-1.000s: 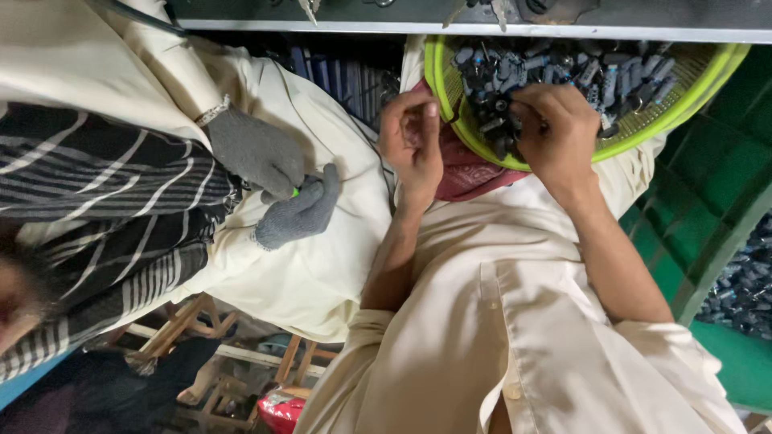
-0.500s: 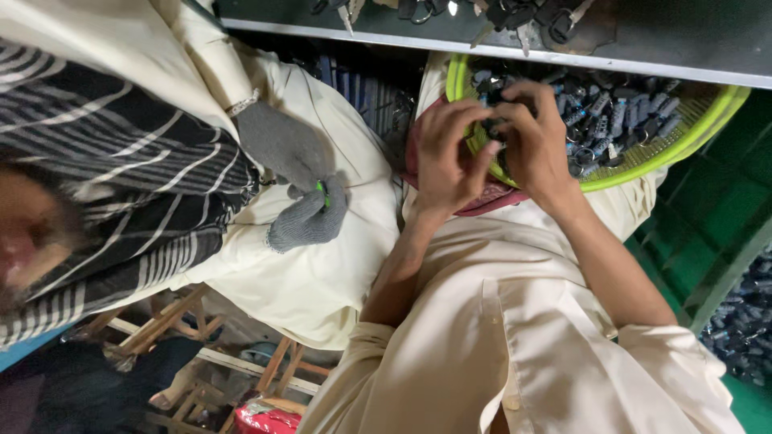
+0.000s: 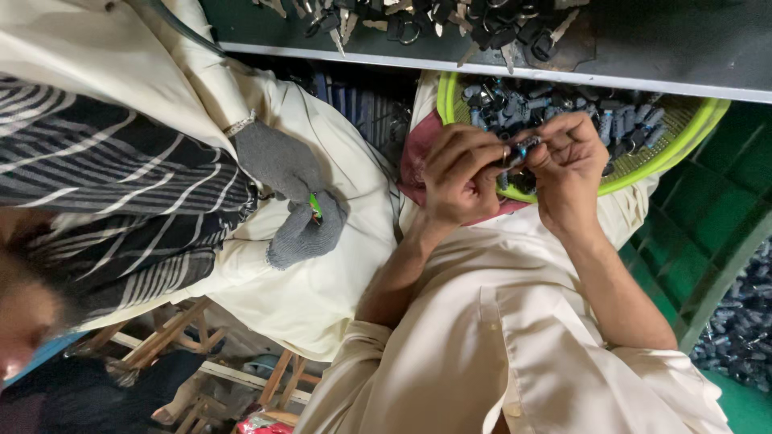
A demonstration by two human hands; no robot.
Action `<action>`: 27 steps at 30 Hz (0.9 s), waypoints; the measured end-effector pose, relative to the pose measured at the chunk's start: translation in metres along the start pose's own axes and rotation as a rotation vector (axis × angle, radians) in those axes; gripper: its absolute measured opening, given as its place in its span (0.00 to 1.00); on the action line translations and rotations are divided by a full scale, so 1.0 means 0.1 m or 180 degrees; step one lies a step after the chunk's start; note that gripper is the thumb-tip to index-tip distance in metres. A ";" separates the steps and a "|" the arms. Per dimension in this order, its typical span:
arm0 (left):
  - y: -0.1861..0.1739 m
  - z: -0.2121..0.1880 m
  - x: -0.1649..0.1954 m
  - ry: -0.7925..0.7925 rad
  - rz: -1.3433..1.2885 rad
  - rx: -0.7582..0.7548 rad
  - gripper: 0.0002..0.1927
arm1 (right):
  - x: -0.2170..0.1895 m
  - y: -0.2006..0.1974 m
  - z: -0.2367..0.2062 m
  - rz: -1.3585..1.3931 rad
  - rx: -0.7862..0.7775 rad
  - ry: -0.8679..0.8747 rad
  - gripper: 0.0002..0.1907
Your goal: The person sits on the floor and repeatedly picks small cylindrical components from a green basket, inserts them into a machine slot, and places the processed items into a green bin. The person handles the components one at a time throughout the clip.
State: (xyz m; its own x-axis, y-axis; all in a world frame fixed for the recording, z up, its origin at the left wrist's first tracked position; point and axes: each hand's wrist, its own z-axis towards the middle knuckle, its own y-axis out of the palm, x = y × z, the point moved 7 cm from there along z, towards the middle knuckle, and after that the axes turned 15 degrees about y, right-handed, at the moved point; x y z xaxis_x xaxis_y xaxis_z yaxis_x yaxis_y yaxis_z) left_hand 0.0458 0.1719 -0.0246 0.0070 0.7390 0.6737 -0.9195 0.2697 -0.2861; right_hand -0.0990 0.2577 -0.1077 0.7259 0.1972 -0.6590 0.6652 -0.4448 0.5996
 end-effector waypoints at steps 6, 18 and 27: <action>0.00 0.18 0.15 0.0569 0.0485 -0.0405 0.14 | -0.05 0.05 -0.05 -0.0495 -0.0002 -0.0471 0.21; 0.05 0.24 0.14 0.0034 -0.0102 -0.0145 0.16 | 0.03 -0.11 -0.08 -0.0254 0.0140 -0.0563 0.21; -0.28 0.25 0.35 -0.0346 -0.1103 0.0557 0.15 | 0.15 0.00 0.09 0.1754 -0.0284 0.0935 0.19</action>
State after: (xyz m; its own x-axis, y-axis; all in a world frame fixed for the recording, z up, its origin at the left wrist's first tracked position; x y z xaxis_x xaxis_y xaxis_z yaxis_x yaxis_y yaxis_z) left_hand 0.0619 0.1742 0.0241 0.2954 0.5507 0.7807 -0.9230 0.3753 0.0846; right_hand -0.0899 0.2530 -0.1213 0.9755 0.1971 -0.0979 0.1827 -0.4775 0.8594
